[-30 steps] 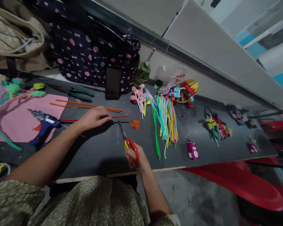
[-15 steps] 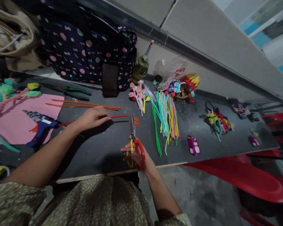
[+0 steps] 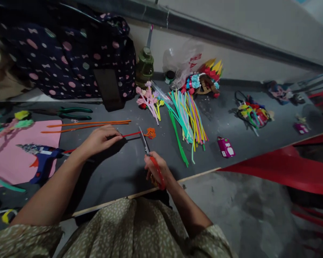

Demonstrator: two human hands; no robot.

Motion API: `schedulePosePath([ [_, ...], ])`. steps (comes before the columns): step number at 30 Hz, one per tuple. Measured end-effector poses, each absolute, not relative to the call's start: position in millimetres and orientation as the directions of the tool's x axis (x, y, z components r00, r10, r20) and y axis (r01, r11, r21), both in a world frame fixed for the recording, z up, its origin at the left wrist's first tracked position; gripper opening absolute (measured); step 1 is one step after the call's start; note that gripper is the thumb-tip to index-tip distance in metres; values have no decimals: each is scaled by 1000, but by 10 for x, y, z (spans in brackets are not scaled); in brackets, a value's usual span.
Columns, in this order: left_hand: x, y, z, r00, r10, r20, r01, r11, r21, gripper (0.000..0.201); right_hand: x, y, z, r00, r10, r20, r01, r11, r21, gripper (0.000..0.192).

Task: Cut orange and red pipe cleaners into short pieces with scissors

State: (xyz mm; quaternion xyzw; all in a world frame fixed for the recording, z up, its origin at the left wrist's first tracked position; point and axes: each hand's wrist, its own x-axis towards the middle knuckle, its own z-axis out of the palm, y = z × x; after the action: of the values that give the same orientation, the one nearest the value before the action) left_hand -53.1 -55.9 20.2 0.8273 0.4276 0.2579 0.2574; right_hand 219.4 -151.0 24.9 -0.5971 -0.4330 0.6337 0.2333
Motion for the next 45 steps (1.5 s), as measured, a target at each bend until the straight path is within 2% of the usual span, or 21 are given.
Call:
schedulePosePath([
  [4,-529,-550,215,483,854,193,566,-473,675,28,2225,-1495,245,-195,790,-581,293,-518,-803,29],
  [16,-476,-559,277,511,844,165,524,-458,718,27,2219,-1490,274,-205,811,-548,255,-496,-830,29],
  [45,-394,-549,197,618,778,117,528,-520,671,31,2268,-1487,412,-213,812,-544,361,-452,-816,40],
])
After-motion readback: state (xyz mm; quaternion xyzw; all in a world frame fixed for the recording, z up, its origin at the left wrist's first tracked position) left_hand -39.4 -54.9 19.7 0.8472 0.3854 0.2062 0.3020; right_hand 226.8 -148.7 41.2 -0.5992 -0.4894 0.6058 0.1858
